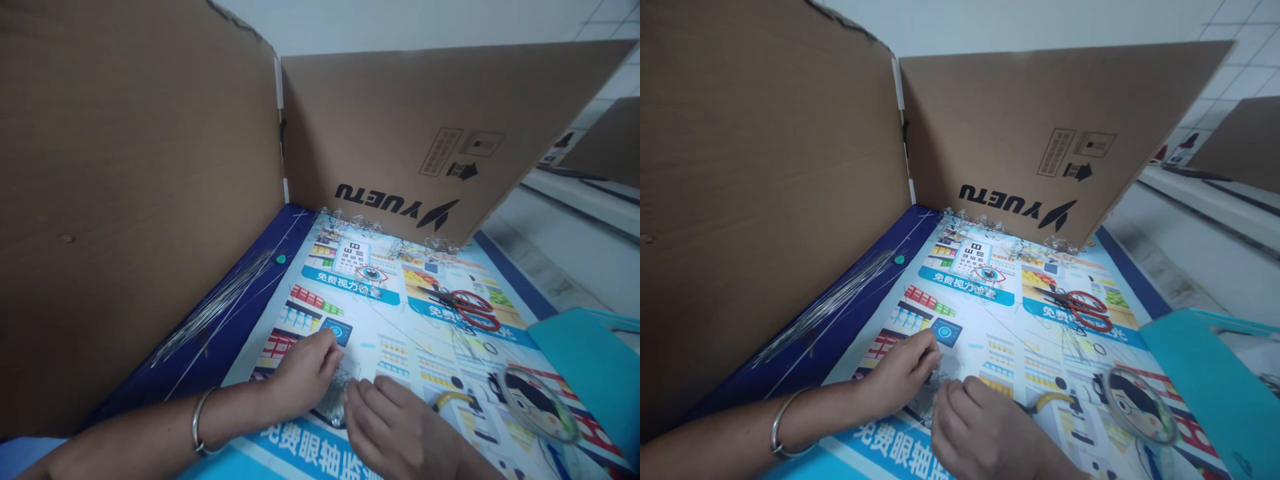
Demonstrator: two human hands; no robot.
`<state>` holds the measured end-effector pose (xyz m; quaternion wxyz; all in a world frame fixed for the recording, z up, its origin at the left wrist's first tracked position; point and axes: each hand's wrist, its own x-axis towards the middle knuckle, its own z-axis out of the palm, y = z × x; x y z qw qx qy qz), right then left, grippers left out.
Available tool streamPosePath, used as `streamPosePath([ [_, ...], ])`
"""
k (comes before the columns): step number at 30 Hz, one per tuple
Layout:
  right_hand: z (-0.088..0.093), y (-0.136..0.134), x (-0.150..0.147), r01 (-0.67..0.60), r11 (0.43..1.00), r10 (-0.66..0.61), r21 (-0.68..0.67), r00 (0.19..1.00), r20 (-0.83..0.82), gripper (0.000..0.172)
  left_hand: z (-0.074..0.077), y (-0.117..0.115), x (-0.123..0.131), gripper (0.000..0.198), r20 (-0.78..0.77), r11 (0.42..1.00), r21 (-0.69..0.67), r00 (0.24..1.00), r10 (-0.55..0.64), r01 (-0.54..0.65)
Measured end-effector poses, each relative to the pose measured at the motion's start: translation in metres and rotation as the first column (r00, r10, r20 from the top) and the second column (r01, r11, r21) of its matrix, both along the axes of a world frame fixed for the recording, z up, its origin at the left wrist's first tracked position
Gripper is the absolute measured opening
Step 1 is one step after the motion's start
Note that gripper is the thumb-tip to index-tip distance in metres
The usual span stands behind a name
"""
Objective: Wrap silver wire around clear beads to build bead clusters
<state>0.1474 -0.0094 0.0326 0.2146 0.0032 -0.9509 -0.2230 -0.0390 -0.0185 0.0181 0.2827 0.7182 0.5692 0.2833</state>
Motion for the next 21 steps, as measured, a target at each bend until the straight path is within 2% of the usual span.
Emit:
streamPosePath([
  [7, 0.0013, -0.0001, 0.0008, 0.009, 0.999, -0.007, -0.034, 0.998, 0.067, 0.023, 0.0021, 0.0012, -0.0004, 0.017, 0.006, 1.000, -0.015, 1.000, 0.004, -0.004],
  [16, 0.0033, 0.0017, 0.0019, 0.031, 0.993, -0.025, -0.110, 0.998, 0.055, 0.025, 0.0013, 0.0002, -0.0013, 0.018, 0.019, 1.000, -0.012, 1.000, -0.004, 0.005],
  [21, 0.0062, 0.0010, 0.0018, 0.017, 0.997, -0.013, -0.081, 0.999, 0.041, 0.026, 0.0023, -0.0001, -0.0013, 0.017, 0.009, 1.000, -0.026, 1.000, 0.004, -0.004],
])
